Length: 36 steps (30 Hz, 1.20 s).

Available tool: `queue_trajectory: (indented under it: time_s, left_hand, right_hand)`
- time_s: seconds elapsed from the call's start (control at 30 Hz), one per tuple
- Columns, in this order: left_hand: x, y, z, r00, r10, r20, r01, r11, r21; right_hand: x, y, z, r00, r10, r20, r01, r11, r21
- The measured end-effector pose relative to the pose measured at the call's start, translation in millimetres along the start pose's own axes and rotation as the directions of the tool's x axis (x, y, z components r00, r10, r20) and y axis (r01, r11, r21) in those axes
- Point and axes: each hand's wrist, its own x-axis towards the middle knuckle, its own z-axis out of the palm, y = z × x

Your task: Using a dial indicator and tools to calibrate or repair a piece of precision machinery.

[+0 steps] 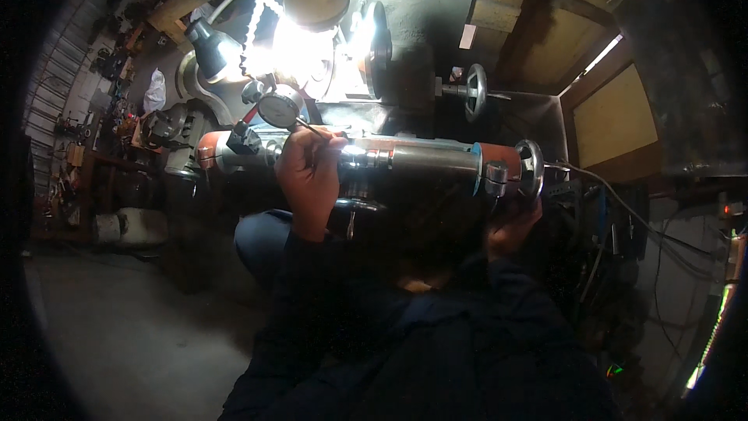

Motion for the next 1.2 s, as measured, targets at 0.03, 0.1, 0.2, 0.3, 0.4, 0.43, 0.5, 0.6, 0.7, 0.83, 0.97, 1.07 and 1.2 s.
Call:
queue_trajectory:
  time_s: [0.03,0.1,0.2,0.3,0.4,0.43,0.5,0.6,0.7,0.83,0.97,1.07,1.2]
  left_hand:
    - [-0.7,0.2,-0.8,1.000,0.000,-0.005,0.000,1.000,0.001]
    - [-1.4,1.1,-2.7,0.998,-0.066,-0.013,0.066,0.998,0.025]
    - [0.9,0.6,-3.4,0.999,0.008,0.039,-0.011,0.997,0.071]
    - [0.2,-0.3,-1.0,0.999,-0.036,0.025,0.036,0.999,0.017]
    - [-0.1,-2.5,-1.4,0.999,0.017,0.043,-0.021,0.996,0.084]
    - [-0.4,-3.1,-2.2,0.999,0.013,0.044,-0.016,0.996,0.086]
    - [1.8,-4.6,-4.0,0.995,0.022,0.101,-0.031,0.995,0.092]
    - [5.9,-4.3,-9.6,0.977,0.036,0.211,-0.072,0.983,0.166]
    - [6.8,0.2,-14.9,0.951,-0.082,0.297,0.033,0.986,0.165]
    - [7.3,1.6,-13.5,0.950,-0.069,0.304,0.056,0.997,0.052]
    - [3.6,-2.1,-8.8,0.986,-0.075,0.151,0.080,0.996,-0.029]
    - [5.2,-6.3,-8.8,0.989,-0.037,0.140,0.036,0.999,0.014]
    - [11.3,-6.2,-13.8,0.966,-0.003,0.257,-0.005,0.999,0.031]
  right_hand:
    - [-2.7,3.9,1.2,1.000,0.008,0.011,-0.008,1.000,-0.007]
    - [-6.2,8.5,3.7,0.999,0.045,0.003,-0.045,0.998,-0.043]
    - [-7.4,11.7,7.3,0.999,0.050,0.020,-0.051,0.997,0.061]
    - [-4.8,16.0,7.4,0.992,0.101,0.081,-0.101,0.995,0.003]
    - [-2.9,15.6,3.8,0.998,0.029,0.058,-0.026,0.999,-0.048]
    - [-2.4,13.1,2.0,0.998,0.034,0.057,-0.031,0.998,-0.056]
    - [6.1,7.1,-7.1,0.985,0.052,0.164,-0.078,0.985,0.152]
    - [28.7,-9.8,-12.6,0.993,-0.094,-0.069,0.110,0.951,0.290]
    - [85.3,-17.8,-45.5,0.875,-0.481,-0.061,0.481,0.877,-0.018]
    - [141.4,-38.5,-53.4,0.933,-0.358,0.021,0.358,0.926,-0.116]
    - [170.4,-52.0,-28.1,0.933,-0.082,0.349,0.079,0.997,0.021]
    - [169.6,-53.9,-14.8,0.825,0.080,0.560,-0.081,0.996,-0.023]
    - [165.8,-49.4,-10.0,0.790,0.108,0.603,-0.099,0.994,-0.049]
